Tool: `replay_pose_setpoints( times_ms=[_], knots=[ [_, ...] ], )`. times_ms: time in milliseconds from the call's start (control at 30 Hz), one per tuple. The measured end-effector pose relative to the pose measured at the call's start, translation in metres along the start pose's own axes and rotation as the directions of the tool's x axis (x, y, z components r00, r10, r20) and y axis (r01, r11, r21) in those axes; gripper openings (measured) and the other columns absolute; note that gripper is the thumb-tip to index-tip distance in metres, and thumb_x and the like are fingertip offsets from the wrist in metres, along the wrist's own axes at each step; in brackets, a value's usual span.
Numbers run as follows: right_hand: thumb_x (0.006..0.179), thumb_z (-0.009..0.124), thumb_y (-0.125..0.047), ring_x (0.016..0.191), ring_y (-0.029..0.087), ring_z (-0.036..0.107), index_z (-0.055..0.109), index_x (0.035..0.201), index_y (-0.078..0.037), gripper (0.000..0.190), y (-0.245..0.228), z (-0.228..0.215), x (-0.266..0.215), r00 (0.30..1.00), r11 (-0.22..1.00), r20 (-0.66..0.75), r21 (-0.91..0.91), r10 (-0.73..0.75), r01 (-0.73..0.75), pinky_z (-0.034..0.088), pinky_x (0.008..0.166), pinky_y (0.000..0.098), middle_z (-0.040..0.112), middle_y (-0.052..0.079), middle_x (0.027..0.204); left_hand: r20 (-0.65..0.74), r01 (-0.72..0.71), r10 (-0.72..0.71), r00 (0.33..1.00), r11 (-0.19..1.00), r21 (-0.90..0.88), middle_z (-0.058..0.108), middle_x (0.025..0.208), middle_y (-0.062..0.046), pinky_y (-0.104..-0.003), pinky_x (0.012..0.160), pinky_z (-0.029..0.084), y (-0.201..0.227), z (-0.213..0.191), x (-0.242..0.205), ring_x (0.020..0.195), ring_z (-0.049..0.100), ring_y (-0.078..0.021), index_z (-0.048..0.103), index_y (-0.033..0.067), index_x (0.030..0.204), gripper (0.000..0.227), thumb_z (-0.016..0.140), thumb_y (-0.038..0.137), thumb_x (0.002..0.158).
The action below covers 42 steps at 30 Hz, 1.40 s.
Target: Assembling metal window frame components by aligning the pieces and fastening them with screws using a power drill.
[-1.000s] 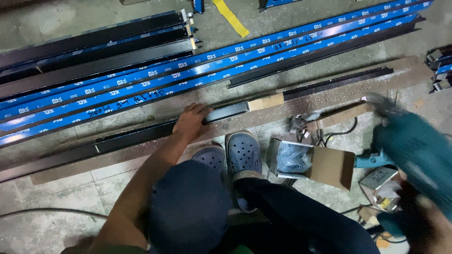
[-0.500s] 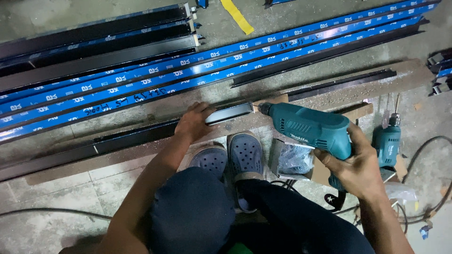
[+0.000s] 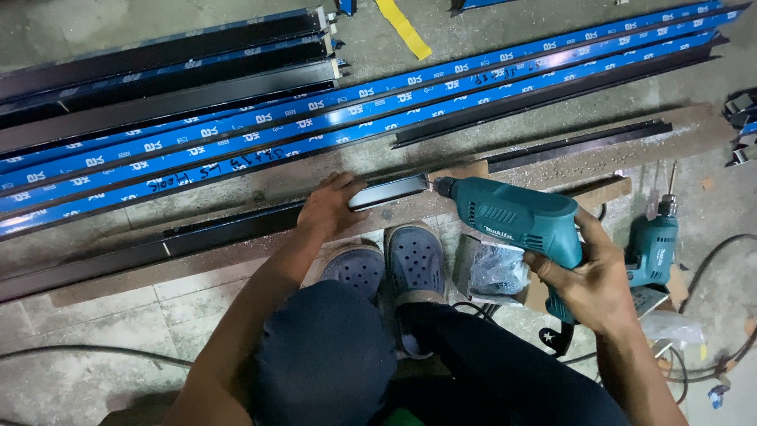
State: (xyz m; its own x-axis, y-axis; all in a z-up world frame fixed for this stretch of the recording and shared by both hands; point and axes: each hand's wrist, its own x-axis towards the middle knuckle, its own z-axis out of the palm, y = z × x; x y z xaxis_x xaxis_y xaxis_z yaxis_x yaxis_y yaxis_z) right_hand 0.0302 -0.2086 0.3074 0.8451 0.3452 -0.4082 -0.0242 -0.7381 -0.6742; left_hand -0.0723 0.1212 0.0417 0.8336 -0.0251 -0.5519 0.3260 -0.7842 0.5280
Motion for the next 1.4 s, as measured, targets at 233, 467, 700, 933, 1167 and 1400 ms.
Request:
replay_pose_setpoints(
  times_ms=[233,467,700,933,1167,1400],
  knots=[
    [0.079,0.076,-0.012,0.080,0.023,0.069,0.047,0.151,-0.006,0.079,0.009,0.000,0.000,0.998,0.997,0.005,0.047,-0.060,0.060,0.060,0.070,0.0356,0.067,0.013,0.108,-0.066,-0.053,0.055,0.996,0.998,0.029,0.034,0.161,-0.006,-0.053,0.116,0.035,-0.006,0.008,0.005,0.149,0.028,-0.0301,0.044,0.0219,0.153,0.070,0.068,0.049,0.092],
    [0.078,0.077,-0.014,0.079,0.024,0.069,0.047,0.152,-0.008,0.080,0.003,0.002,0.000,1.000,1.000,-0.015,0.017,0.007,-0.007,0.059,0.069,0.0365,0.068,0.014,0.107,-0.041,0.000,0.002,0.999,0.999,0.049,0.029,0.165,-0.005,-0.053,0.119,0.031,-0.002,0.007,0.002,0.152,0.024,-0.0290,0.040,0.0249,0.156,0.073,0.064,0.054,0.093],
    [0.078,0.078,-0.012,0.089,0.024,0.066,0.045,0.153,-0.006,0.082,0.008,0.001,0.002,0.996,0.994,-0.012,-0.064,-0.091,0.091,0.057,0.077,0.0368,0.065,0.014,0.121,-0.033,-0.054,0.053,0.998,0.998,-0.019,0.029,0.165,-0.005,-0.054,0.119,0.030,-0.012,0.013,0.008,0.152,0.023,-0.0325,0.042,0.0228,0.155,0.071,0.067,0.049,0.093],
    [0.078,0.079,-0.011,0.073,0.022,0.064,0.047,0.154,-0.009,0.083,-0.007,0.007,0.003,0.999,0.997,-0.036,-0.075,0.020,-0.023,0.056,0.066,0.0348,0.070,0.013,0.107,-0.113,-0.078,0.079,0.990,0.997,0.019,0.038,0.160,-0.007,-0.049,0.117,0.033,-0.010,0.014,0.004,0.148,0.031,-0.0304,0.048,0.0197,0.152,0.070,0.069,0.048,0.092],
    [0.078,0.079,-0.022,0.055,0.020,0.062,0.050,0.155,-0.017,0.082,-0.019,0.011,0.004,0.995,0.955,-0.062,-0.285,0.072,-0.087,0.053,0.057,0.0344,0.070,0.011,0.079,-0.109,-0.071,0.075,0.991,0.997,0.040,0.036,0.161,-0.006,-0.050,0.120,0.031,-0.009,0.014,0.006,0.151,0.028,-0.0316,0.048,0.0209,0.151,0.069,0.070,0.049,0.092],
    [0.082,0.075,-0.032,0.053,0.025,0.057,0.050,0.152,-0.022,0.076,-0.030,0.017,0.004,0.995,0.913,-0.047,-0.397,0.084,-0.096,0.049,0.062,0.0399,0.064,0.011,0.073,-0.186,-0.150,0.163,0.969,0.985,0.085,0.040,0.159,-0.012,-0.053,0.117,0.034,-0.015,0.021,0.005,0.148,0.033,-0.0334,0.051,0.0179,0.149,0.068,0.067,0.053,0.093]
  ],
)
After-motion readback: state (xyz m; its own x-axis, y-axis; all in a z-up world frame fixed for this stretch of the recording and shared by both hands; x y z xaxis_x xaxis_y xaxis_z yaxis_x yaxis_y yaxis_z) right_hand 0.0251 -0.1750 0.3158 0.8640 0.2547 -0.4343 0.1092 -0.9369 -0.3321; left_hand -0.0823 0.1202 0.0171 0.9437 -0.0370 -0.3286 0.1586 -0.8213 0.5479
